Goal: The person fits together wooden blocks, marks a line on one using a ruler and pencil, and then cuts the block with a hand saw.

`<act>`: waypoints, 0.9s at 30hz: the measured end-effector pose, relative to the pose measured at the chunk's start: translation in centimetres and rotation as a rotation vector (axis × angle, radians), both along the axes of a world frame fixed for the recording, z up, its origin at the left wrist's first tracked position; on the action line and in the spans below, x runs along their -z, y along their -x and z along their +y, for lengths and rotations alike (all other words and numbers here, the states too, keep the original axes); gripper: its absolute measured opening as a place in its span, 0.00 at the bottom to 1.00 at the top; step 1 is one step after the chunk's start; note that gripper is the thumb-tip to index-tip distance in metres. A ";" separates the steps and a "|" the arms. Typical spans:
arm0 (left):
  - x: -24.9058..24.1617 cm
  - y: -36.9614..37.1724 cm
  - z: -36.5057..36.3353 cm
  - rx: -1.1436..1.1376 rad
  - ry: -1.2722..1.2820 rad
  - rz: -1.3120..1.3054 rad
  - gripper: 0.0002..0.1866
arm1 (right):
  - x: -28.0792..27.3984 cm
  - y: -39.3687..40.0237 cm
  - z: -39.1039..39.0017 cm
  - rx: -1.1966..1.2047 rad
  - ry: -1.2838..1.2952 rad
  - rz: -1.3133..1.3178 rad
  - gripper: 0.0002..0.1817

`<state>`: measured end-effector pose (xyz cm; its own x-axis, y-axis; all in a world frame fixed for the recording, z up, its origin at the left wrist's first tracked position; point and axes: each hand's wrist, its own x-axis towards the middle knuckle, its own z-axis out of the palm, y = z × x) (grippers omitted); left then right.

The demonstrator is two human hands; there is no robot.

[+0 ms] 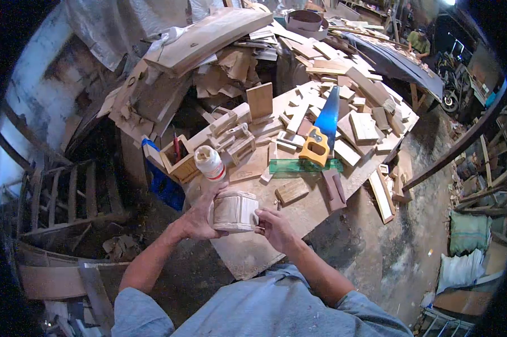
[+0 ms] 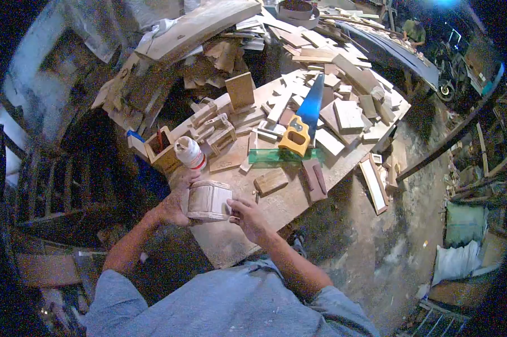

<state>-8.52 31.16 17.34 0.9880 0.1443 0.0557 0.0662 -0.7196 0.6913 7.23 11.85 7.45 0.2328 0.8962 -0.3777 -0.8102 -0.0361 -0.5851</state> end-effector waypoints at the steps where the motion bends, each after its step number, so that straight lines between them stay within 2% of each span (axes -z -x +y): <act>1: 0.1 0.2 0.1 -0.004 0.055 0.020 0.66 | -0.2 0.1 0.2 -0.013 -0.012 -0.031 0.12; 3: 0.7 0.6 0.3 -0.018 0.092 0.030 0.65 | -0.5 0.2 0.5 -0.037 -0.035 -0.093 0.11; 8: 0.2 0.8 0.5 -0.065 -0.037 0.062 0.64 | -0.9 0.2 0.7 0.015 -0.025 0.025 0.09; 11: 1.8 1.0 1.5 -0.037 0.036 0.008 0.64 | -0.3 -0.3 0.4 0.048 -0.035 0.051 0.08; 15: 0.5 0.3 1.4 -0.048 -0.144 0.135 0.63 | 0.9 -1.7 -0.3 0.164 0.008 0.018 0.04; 19: 1.8 -0.7 2.3 0.021 -0.290 0.188 0.64 | 2.8 -4.5 -2.5 0.232 -0.039 -0.011 0.12; 27: 3.1 -4.0 2.5 0.139 -0.470 0.391 0.67 | 3.8 -6.0 -5.6 0.357 -0.010 0.009 0.14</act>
